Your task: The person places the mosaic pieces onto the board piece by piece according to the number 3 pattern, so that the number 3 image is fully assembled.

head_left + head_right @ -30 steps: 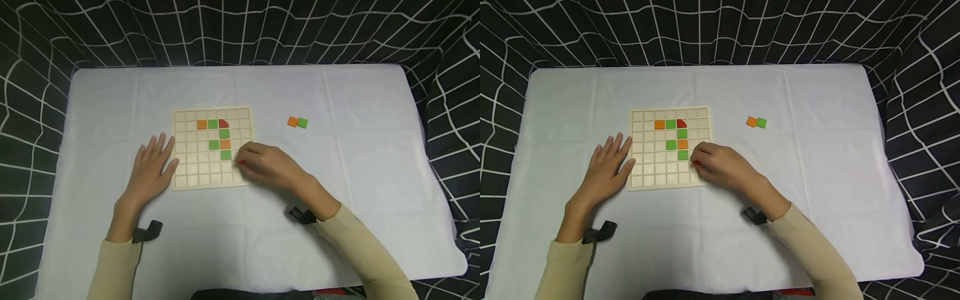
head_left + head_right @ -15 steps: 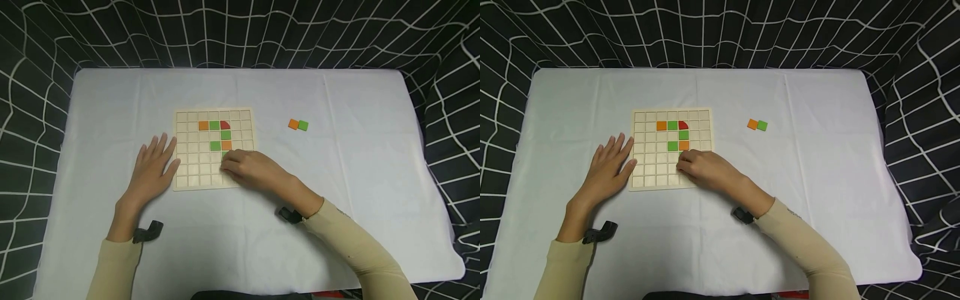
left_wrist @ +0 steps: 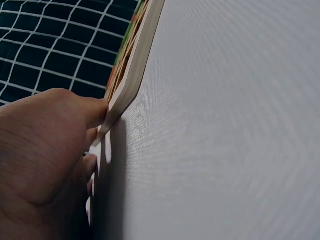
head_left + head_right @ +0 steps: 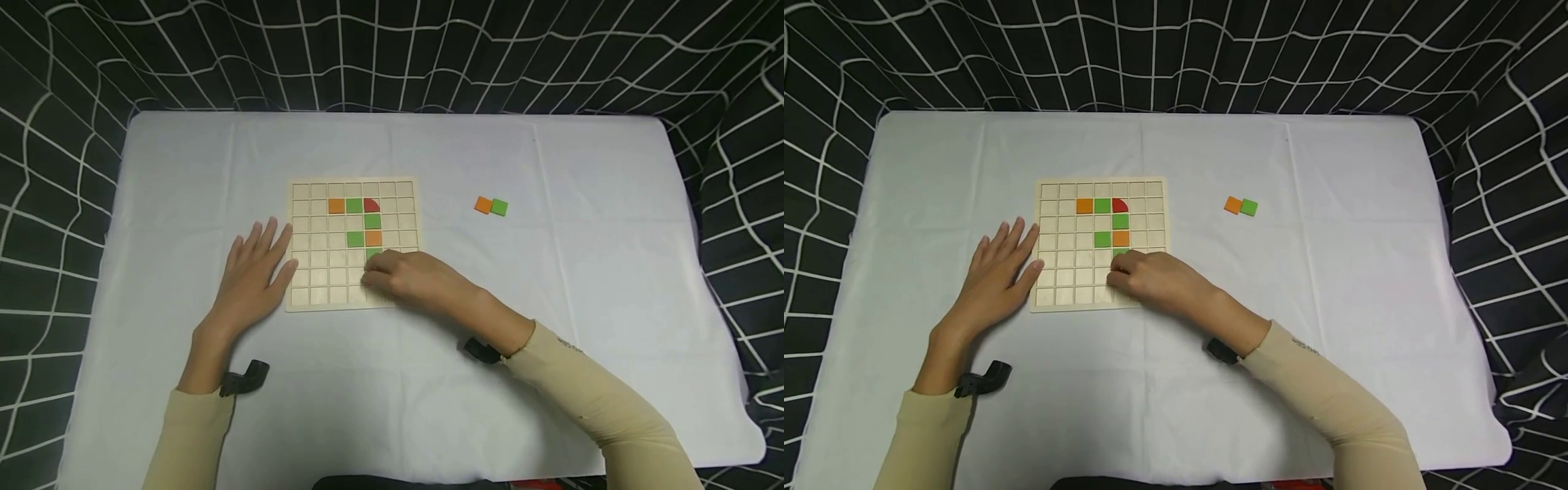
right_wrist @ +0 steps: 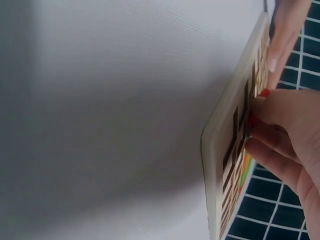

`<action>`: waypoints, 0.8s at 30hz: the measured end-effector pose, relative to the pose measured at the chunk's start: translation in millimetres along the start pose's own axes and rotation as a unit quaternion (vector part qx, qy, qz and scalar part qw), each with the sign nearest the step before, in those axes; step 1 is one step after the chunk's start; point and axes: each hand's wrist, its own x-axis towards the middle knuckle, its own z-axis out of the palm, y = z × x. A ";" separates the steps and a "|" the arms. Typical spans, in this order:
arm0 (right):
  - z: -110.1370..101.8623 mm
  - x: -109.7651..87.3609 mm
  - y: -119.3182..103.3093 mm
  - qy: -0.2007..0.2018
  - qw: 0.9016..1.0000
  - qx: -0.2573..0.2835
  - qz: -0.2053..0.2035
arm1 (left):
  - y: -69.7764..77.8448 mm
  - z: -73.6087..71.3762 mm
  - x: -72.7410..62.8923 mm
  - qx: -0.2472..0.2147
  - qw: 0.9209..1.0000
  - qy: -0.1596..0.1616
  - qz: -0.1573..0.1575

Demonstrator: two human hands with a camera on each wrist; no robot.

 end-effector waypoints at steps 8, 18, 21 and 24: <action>1.6 0.9 -0.7 -0.004 0.999 -0.031 -0.016 | 3.2 -1.3 -0.3 -0.003 1.000 -0.003 -0.005; 2.0 0.4 0.3 -0.020 0.998 -0.061 -0.017 | 0.8 -1.4 0.5 -0.001 1.000 -0.004 -0.002; 2.6 -0.9 0.1 -0.017 0.998 -0.061 -0.012 | 0.3 -0.5 1.0 -0.001 1.000 -0.006 -0.003; 3.5 -1.7 -0.7 -0.010 0.998 -0.066 -0.009 | 0.2 -0.4 0.6 0.000 1.000 -0.007 -0.005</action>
